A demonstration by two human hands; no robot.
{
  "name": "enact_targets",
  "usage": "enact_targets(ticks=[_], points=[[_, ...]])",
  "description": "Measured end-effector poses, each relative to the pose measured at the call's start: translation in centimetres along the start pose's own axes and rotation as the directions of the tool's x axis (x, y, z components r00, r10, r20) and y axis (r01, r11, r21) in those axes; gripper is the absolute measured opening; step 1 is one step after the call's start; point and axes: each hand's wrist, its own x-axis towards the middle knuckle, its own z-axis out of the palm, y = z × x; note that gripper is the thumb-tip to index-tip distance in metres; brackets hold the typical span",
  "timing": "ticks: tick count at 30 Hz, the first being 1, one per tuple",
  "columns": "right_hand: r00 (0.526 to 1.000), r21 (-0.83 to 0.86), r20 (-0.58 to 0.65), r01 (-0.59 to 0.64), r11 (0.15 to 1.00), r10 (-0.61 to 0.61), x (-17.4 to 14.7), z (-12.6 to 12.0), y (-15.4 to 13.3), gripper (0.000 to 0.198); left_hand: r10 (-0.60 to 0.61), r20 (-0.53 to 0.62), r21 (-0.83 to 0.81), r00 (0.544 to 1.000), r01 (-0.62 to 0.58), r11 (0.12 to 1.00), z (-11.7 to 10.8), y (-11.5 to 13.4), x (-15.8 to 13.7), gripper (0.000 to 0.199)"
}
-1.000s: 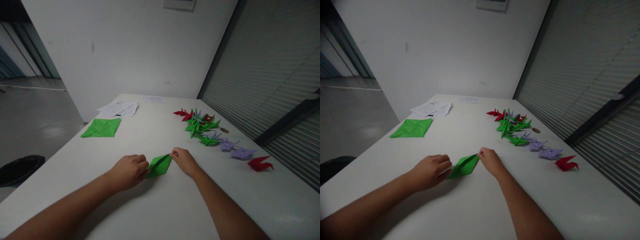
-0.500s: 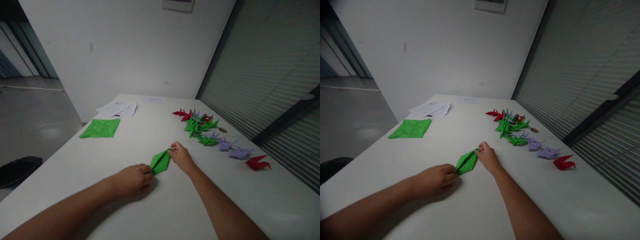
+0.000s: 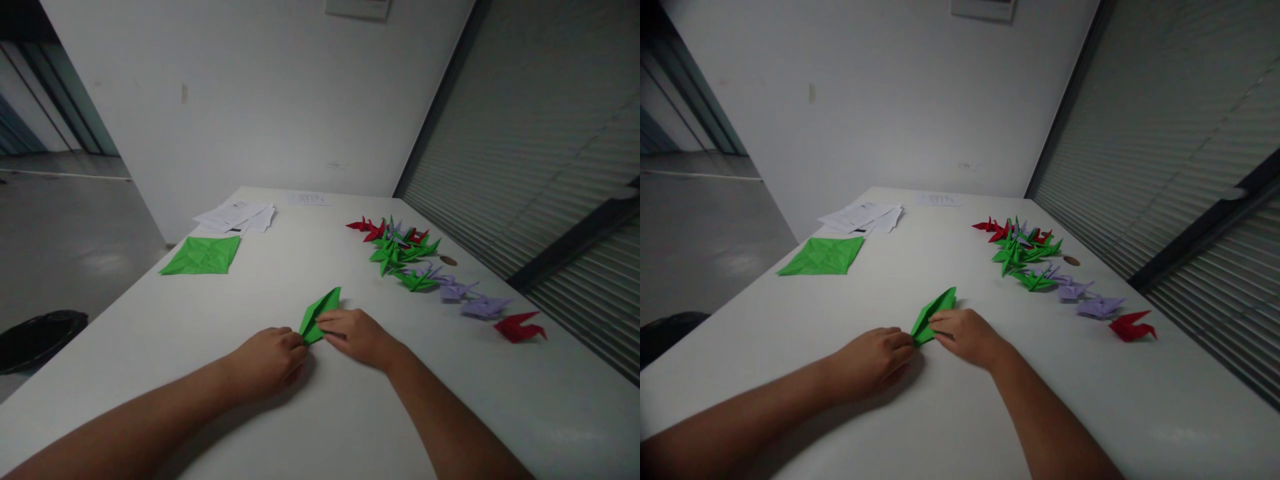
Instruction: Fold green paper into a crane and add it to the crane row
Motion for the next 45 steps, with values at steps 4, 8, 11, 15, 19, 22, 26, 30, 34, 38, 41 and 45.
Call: enact_targets(ticks=[4, 8, 11, 15, 19, 22, 26, 30, 34, 38, 41, 45], points=[[0.996, -0.035, 0.083, -0.022, 0.999, 0.025, 0.1, 0.5, -0.3, 0.039, 0.021, 0.011, 0.012, 1.000, -0.021, 1.000, -0.3, 0.0, -0.2, 0.014], [0.993, -0.062, 0.112, -0.036, 0.997, 0.043, 0.1, 0.6, -0.2, 0.040, 0.054, 0.072, 0.083, 0.996, -0.060, 0.995, -0.7, 0.3, -0.6, 0.018], [0.994, -0.050, 0.095, -0.040, 0.998, 0.045, 0.1, 0.6, 0.0, 0.041, 0.070, 0.086, 0.104, 0.994, -0.079, 0.991, -1.0, 0.6, -0.8, 0.015], [0.995, -0.052, 0.090, -0.044, 0.998, 0.048, 0.0, 0.8, 0.1, 0.041, 0.066, 0.070, 0.033, 0.995, -0.068, 0.997, -1.3, 0.4, -0.8, 0.011], [0.994, -0.095, 0.107, -0.008, 0.995, 0.018, 0.2, 0.8, 0.1, 0.039, -0.041, -0.025, -0.075, 0.999, 0.039, 0.996, -0.9, -1.2, -0.3, 0.012], [0.992, -0.121, 0.114, 0.058, 0.991, -0.044, 0.6, 0.7, -0.1, 0.044, -0.138, -0.113, -0.136, 0.984, 0.122, 0.983, -0.2, -3.2, 0.2, 0.019], [0.991, -0.082, 0.112, 0.081, 0.993, -0.072, 0.8, 0.5, -0.3, 0.049, -0.080, -0.125, -0.126, 0.989, 0.065, 0.990, 0.3, -5.0, 0.4, 0.040], [0.990, -0.058, 0.125, 0.074, 0.996, -0.066, 0.9, 0.4, -0.5, 0.049, -0.021, -0.088, -0.089, 0.996, 0.013, 0.996, 0.1, -5.2, 0.2, 0.037], [0.989, -0.044, 0.128, 0.084, 0.996, -0.077, 1.0, 0.2, -0.7, 0.049, -0.026, -0.055, -0.006, 0.998, 0.025, 1.000, 0.2, -4.9, -0.2, 0.043], [0.988, -0.047, 0.130, 0.085, 0.995, -0.078, 1.0, 0.2, -0.8, 0.049, -0.025, -0.012, 0.053, 1.000, 0.026, 0.998, 0.4, -4.8, -0.5, 0.048], [0.987, -0.048, 0.144, 0.086, 0.995, -0.078, 1.0, 0.2, -0.6, 0.049, -0.028, 0.015, 0.089, 1.000, 0.026, 0.996, 0.7, -4.9, -0.6, 0.050], [0.986, -0.043, 0.152, 0.080, 0.996, -0.072, 0.9, 0.3, -0.4, 0.050, -0.016, 0.043, 0.129, 0.999, 0.010, 0.992, 1.1, -5.1, -0.9, 0.055]])
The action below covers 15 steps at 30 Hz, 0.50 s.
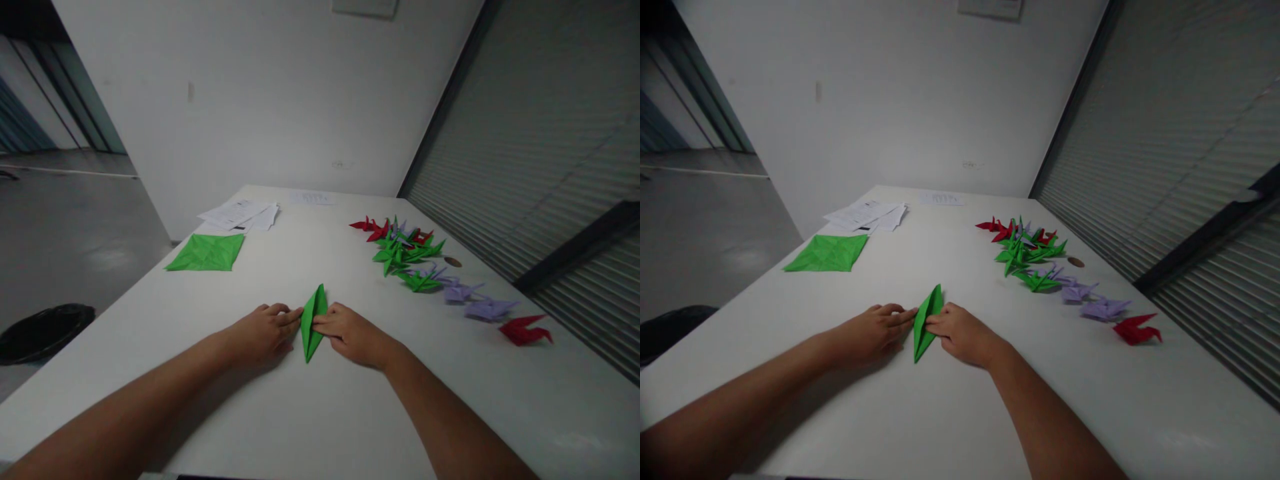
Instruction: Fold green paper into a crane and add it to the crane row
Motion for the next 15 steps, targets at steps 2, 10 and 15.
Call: enact_targets(ticks=[2, 10, 15], points=[[1.000, 0.002, -0.005, -0.006, 1.000, 0.006, -0.03, 0.08, 0.08, 0.051, 0.011, 0.013, 0.012, 1.000, -0.011, 1.000, 0.12, -0.04, -0.17, 0.058], [0.999, -0.032, -0.021, 0.035, 0.999, -0.035, 0.04, 0.47, 0.76, 0.049, 0.021, 0.080, 0.017, 0.997, -0.023, 1.000, -0.29, 0.14, -0.49, 0.060], [0.999, -0.084, -0.027, 0.029, 0.996, -0.031, -0.01, 0.46, 0.27, 0.044, 0.005, 0.096, -0.012, 0.995, -0.004, 1.000, -0.20, 0.02, -0.52, 0.062]])
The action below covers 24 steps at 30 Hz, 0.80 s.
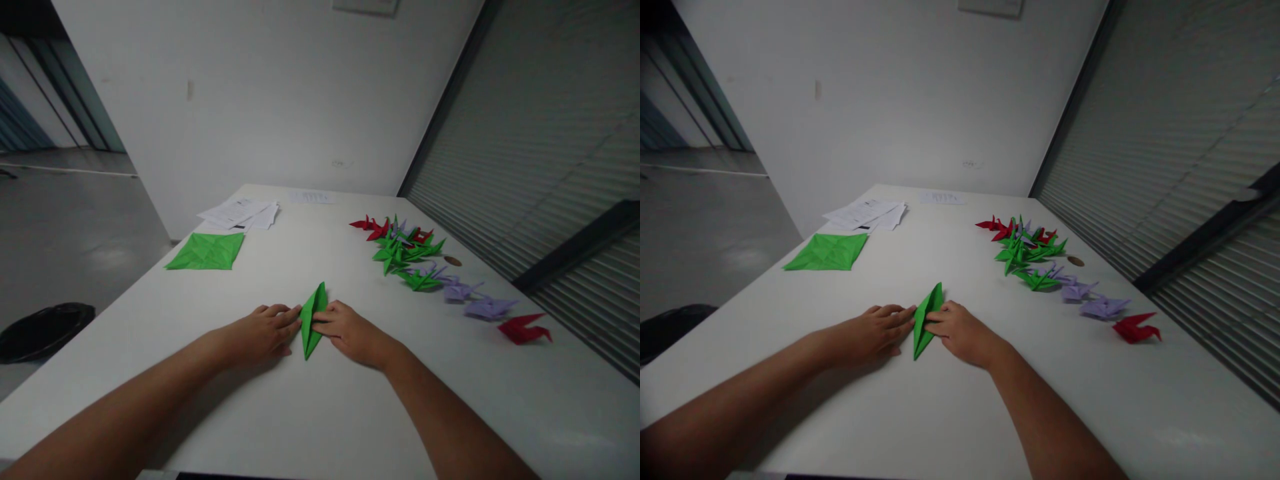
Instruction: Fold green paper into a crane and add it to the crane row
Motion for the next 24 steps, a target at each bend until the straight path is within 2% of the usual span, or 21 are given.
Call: enact_targets(ticks=[4, 7, 10, 12, 18, 24], points=[[1.000, -0.096, -0.008, -0.013, 0.995, 0.012, 0.0, -0.2, -1.2, 0.037, 0.015, -0.053, -0.034, 0.998, -0.017, 0.999, -0.1, -0.3, 0.1, 0.064], [0.999, -0.165, 0.012, -0.038, 0.986, 0.041, -0.1, -0.3, -2.0, 0.030, 0.020, -0.122, -0.095, 0.992, -0.032, 0.995, -0.7, -0.3, 0.4, 0.054], [0.995, -0.193, 0.031, -0.083, 0.978, 0.090, -0.1, -0.3, -2.4, 0.034, 0.024, -0.175, -0.163, 0.984, -0.053, 0.985, -1.3, 0.0, 0.8, 0.040], [0.993, -0.195, 0.042, -0.099, 0.976, 0.109, -0.2, -0.2, -2.4, 0.040, 0.038, -0.191, -0.173, 0.981, -0.072, 0.982, -1.6, 0.1, 0.9, 0.038], [0.986, -0.198, 0.101, -0.110, 0.974, 0.132, -0.1, -0.2, -2.3, 0.044, 0.099, -0.183, -0.091, 0.978, -0.117, 0.989, -0.8, -0.1, 0.7, 0.047], [0.984, -0.192, 0.116, -0.113, 0.975, 0.137, -0.1, -0.3, -2.2, 0.048, 0.096, -0.122, -0.058, 0.988, -0.104, 0.993, -0.6, -0.2, 0.3, 0.056]])
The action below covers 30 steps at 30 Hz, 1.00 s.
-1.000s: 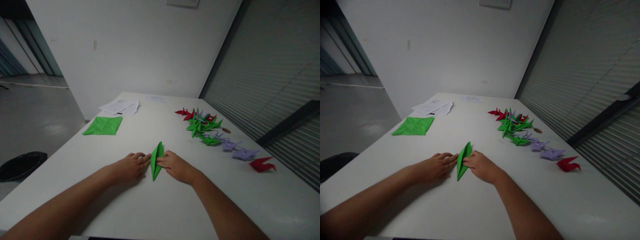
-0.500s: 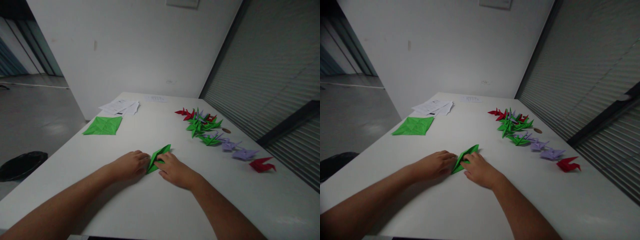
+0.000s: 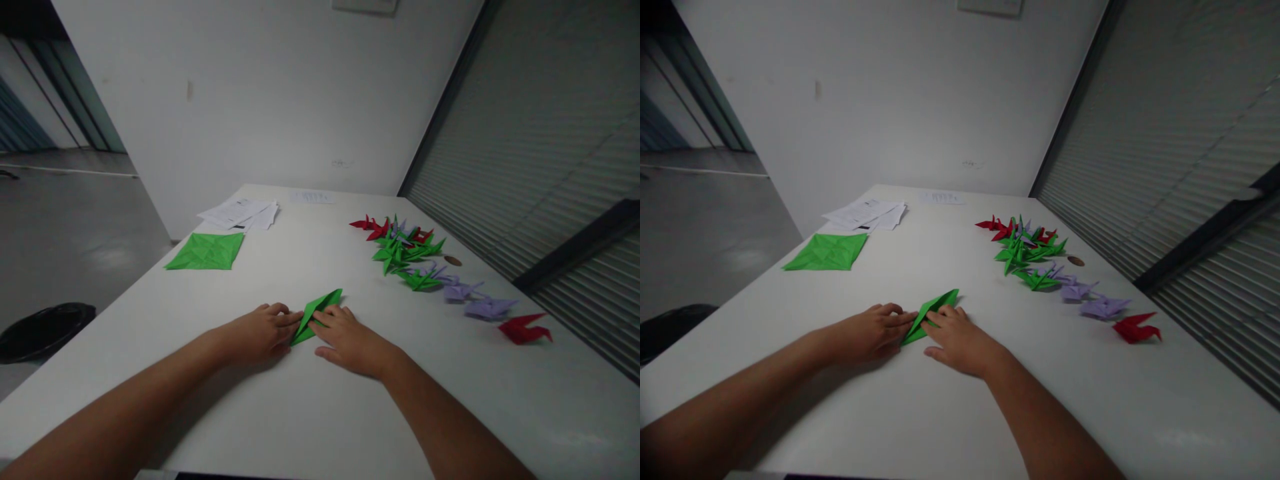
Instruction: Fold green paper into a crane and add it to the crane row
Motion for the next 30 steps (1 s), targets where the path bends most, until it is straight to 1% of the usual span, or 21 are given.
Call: enact_targets(ticks=[4, 8, 14, 19, 26, 30], points=[[1.000, 0.011, -0.004, 0.002, 1.000, -0.002, -0.1, 0.1, 0.1, 0.049, -0.011, 0.044, 0.005, 0.999, 0.011, 1.000, -0.6, 0.4, 0.0, 0.059], [1.000, 0.037, -0.017, 0.002, 0.999, -0.001, -0.1, 0.1, 0.1, 0.050, -0.013, 0.073, 0.022, 0.997, 0.012, 1.000, -0.9, 0.5, -0.1, 0.058], [0.999, 0.082, -0.018, 0.029, 0.996, -0.028, -0.7, 0.0, 0.9, 0.055, 0.036, 0.039, -0.007, 0.999, -0.036, 0.999, -1.1, 0.0, -0.3, 0.052], [0.998, 0.163, -0.036, 0.048, 0.985, -0.043, -1.1, 0.1, 2.1, 0.052, 0.073, -0.003, -0.034, 0.997, -0.073, 0.997, -0.7, -0.4, -0.3, 0.050], [0.994, 0.315, -0.100, 0.062, 0.947, -0.032, -1.2, 0.3, 2.9, 0.050, 0.073, 0.037, -0.051, 0.997, -0.071, 0.996, -0.7, -0.5, -0.2, 0.053], [0.994, 0.336, -0.112, 0.056, 0.940, -0.020, -1.3, 0.4, 3.0, 0.051, 0.071, 0.049, -0.058, 0.996, -0.068, 0.996, -0.9, -0.4, -0.2, 0.056]])
